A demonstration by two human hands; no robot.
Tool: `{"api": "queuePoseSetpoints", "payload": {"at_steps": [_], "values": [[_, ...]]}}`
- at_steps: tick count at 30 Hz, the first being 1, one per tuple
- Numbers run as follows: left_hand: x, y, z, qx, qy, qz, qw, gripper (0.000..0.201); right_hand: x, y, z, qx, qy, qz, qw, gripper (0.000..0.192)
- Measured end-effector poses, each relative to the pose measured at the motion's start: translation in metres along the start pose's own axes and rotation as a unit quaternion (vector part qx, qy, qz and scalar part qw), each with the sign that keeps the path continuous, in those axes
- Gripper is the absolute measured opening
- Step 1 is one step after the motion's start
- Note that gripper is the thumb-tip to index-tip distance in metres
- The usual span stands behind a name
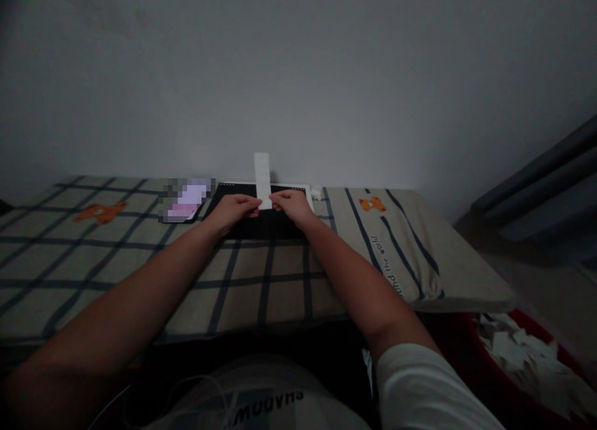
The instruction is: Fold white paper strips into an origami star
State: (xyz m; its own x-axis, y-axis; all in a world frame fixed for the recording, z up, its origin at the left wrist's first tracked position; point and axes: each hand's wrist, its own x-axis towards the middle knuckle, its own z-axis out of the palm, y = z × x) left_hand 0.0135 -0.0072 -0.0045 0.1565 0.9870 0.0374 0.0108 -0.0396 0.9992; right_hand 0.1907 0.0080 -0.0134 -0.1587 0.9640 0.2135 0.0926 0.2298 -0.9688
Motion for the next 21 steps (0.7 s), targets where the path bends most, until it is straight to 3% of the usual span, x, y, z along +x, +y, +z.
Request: {"api": "queuePoseSetpoints", "payload": {"at_steps": [4,11,21], "values": [[-0.0008,0.0013,0.0004,0.023,0.022,0.015,0.999,0.026,-0.0001,-0.0003,0.0003,0.021,-0.017,0.016,1.000,0.020],[-0.0001,-0.0009,-0.0004,-0.004,-0.020,-0.010,1.000,0.027,0.0001,-0.0010,0.0000,-0.013,0.006,0.008,1.000,0.020],[-0.0024,0.0048,0.0010,0.031,0.020,0.025,0.999,0.029,-0.0038,-0.0068,0.0016,-0.002,-0.032,0.025,0.999,0.013]]}}
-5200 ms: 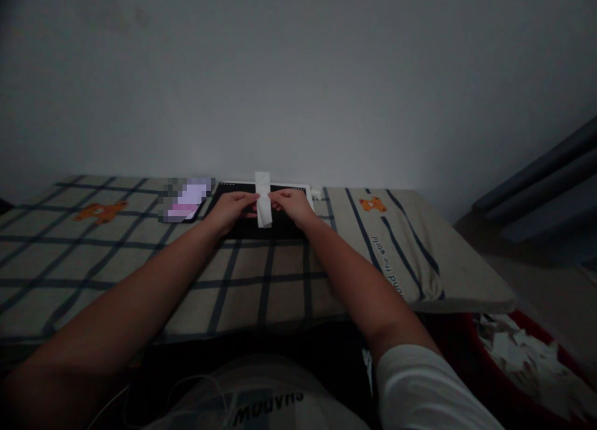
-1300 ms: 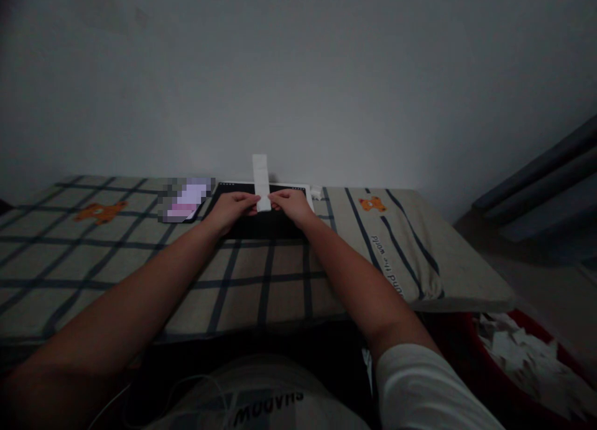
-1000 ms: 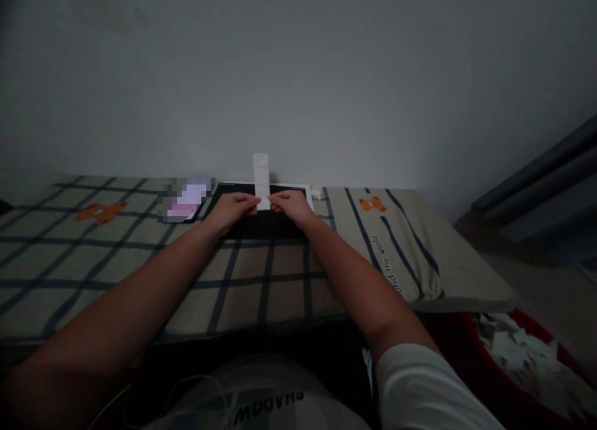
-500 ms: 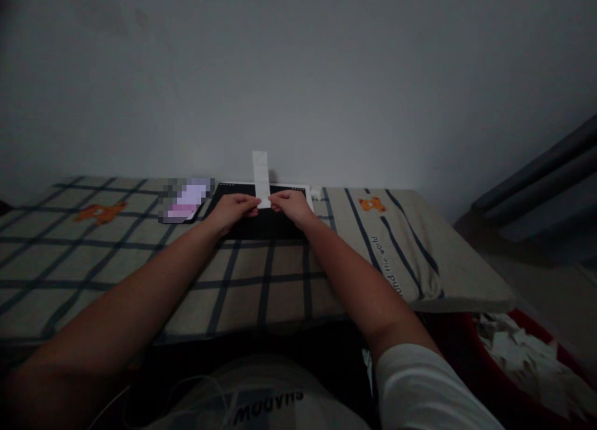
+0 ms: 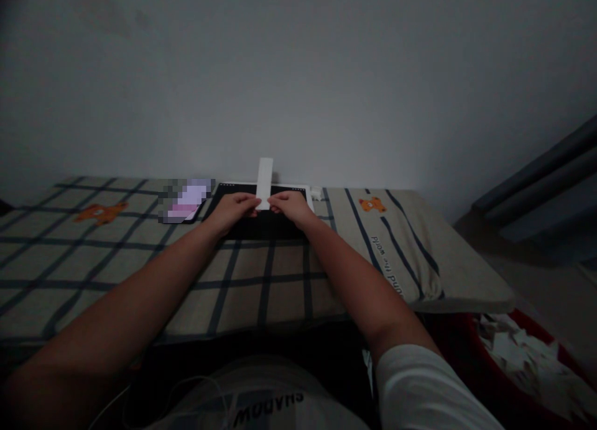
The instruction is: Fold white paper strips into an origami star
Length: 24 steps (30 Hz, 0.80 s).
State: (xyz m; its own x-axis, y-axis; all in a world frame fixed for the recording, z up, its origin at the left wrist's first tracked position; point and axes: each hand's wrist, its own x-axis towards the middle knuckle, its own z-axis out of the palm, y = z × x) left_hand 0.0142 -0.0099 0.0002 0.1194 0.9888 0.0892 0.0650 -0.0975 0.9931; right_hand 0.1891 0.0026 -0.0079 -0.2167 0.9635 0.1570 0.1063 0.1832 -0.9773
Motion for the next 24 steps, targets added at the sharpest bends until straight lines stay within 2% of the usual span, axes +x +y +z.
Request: {"api": "queuePoseSetpoints", "payload": {"at_steps": [5,10,14,21,24], "values": [[-0.0002,0.0025,-0.0007,0.023,0.029,0.050,0.998,0.030,-0.0005,0.0017,0.0024,0.008,-0.030,0.023,0.999,0.012],[-0.0009,0.0018,-0.0025,0.011,0.012,0.029,0.999,0.027,0.0020,0.0032,0.0022,0.065,-0.014,0.022,0.998,0.015],[-0.0006,-0.0010,-0.0016,-0.021,-0.025,0.000,0.999,0.026,0.0039,0.0020,0.0010,0.057,0.016,0.006,0.998,0.015],[0.0005,0.0008,-0.0017,-0.062,0.004,0.006,0.998,0.028,0.0017,0.0009,0.0033,0.049,-0.008,0.004,0.999,0.011],[-0.0002,0.0018,-0.0017,-0.057,0.006,0.011,0.998,0.025,0.0006,-0.0002,0.0043,0.046,0.004,0.002,0.999,0.013]]}}
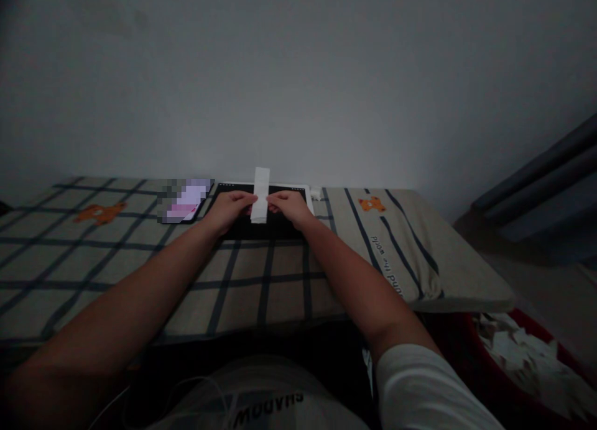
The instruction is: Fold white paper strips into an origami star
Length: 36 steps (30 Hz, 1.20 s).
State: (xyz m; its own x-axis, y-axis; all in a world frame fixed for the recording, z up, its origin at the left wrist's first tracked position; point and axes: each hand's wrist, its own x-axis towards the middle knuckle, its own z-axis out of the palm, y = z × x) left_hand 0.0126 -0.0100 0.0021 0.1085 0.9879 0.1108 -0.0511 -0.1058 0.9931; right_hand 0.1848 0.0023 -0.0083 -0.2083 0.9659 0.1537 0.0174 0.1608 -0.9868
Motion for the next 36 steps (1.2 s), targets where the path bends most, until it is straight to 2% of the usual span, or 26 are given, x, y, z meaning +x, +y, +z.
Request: {"api": "queuePoseSetpoints", "payload": {"at_steps": [6,10,16,19,25,31,36], "values": [[-0.0009,-0.0018,0.0003,0.003,-0.015,-0.020,1.000,0.024,0.0007,-0.0005,-0.0025,-0.007,0.001,-0.008,1.000,0.012],[0.0006,-0.0024,-0.0006,0.003,-0.007,-0.007,1.000,0.029,-0.0001,0.0002,-0.0024,-0.017,-0.016,0.002,1.000,0.011],[0.0026,-0.0039,-0.0018,0.024,-0.003,-0.011,1.000,0.022,-0.0018,-0.0024,-0.0002,0.001,0.011,0.006,1.000,0.012],[0.0026,-0.0055,-0.0017,0.020,-0.009,-0.022,1.000,0.023,-0.0019,-0.0035,-0.0012,-0.012,0.002,-0.001,1.000,0.011],[0.0036,-0.0069,-0.0029,0.023,-0.006,0.008,1.000,0.030,-0.0021,-0.0022,-0.0007,-0.019,-0.012,-0.009,1.000,0.013],[0.0020,-0.0055,-0.0017,0.021,-0.014,-0.006,1.000,0.027,-0.0011,-0.0024,-0.0011,-0.015,0.006,0.009,1.000,0.013],[0.0018,-0.0050,-0.0015,0.017,0.000,-0.001,1.000,0.030,-0.0030,-0.0049,0.0000,-0.037,-0.007,-0.002,0.999,0.010]]}}
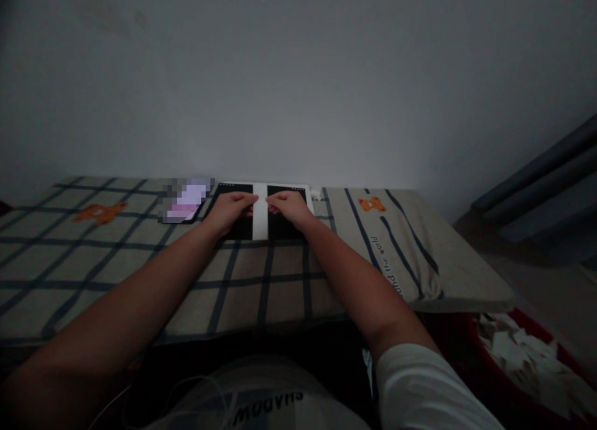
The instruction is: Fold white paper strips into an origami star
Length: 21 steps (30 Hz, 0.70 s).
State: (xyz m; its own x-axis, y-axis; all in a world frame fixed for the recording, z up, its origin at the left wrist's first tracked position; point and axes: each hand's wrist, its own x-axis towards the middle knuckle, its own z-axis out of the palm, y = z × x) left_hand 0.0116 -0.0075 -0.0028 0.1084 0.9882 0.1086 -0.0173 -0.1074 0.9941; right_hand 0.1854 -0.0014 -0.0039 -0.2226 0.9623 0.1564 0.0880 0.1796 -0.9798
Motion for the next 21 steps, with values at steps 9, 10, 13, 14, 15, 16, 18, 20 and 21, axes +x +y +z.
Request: {"api": "queuePoseSetpoints", "payload": {"at_steps": [9,10,13,14,15,16,18,20,21], "values": [[0.0002,-0.0002,0.0004,0.003,-0.006,-0.001,1.000,0.027,0.0016,0.0002,-0.0009,0.012,0.007,-0.006,1.000,0.014],[0.0004,-0.0008,0.0005,0.004,-0.006,-0.002,1.000,0.027,0.0016,-0.0002,-0.0011,0.010,0.005,-0.007,1.000,0.013],[0.0009,-0.0015,0.0003,0.004,0.004,0.002,1.000,0.030,0.0003,-0.0026,-0.0004,-0.002,0.003,-0.003,1.000,0.012],[0.0009,-0.0011,0.0001,0.004,0.007,0.004,1.000,0.030,-0.0003,-0.0034,0.0002,-0.005,0.004,-0.001,1.000,0.012],[0.0008,-0.0005,-0.0001,0.002,0.009,0.004,1.000,0.030,-0.0009,-0.0039,0.0006,-0.005,0.004,0.000,1.000,0.012],[0.0007,0.0001,-0.0003,0.002,0.011,0.005,1.000,0.030,-0.0014,-0.0040,0.0009,-0.004,0.004,-0.001,1.000,0.012],[0.0005,0.0012,-0.0008,0.004,0.012,0.006,1.000,0.028,-0.0016,-0.0031,0.0008,0.002,0.003,-0.006,1.000,0.012],[0.0004,0.0014,-0.0010,0.006,0.011,0.009,1.000,0.028,-0.0009,-0.0012,-0.0001,0.005,0.000,-0.011,1.000,0.012],[0.0005,0.0011,-0.0010,0.006,0.009,0.011,1.000,0.028,-0.0004,-0.0002,-0.0006,0.005,-0.004,-0.013,1.000,0.013]]}}
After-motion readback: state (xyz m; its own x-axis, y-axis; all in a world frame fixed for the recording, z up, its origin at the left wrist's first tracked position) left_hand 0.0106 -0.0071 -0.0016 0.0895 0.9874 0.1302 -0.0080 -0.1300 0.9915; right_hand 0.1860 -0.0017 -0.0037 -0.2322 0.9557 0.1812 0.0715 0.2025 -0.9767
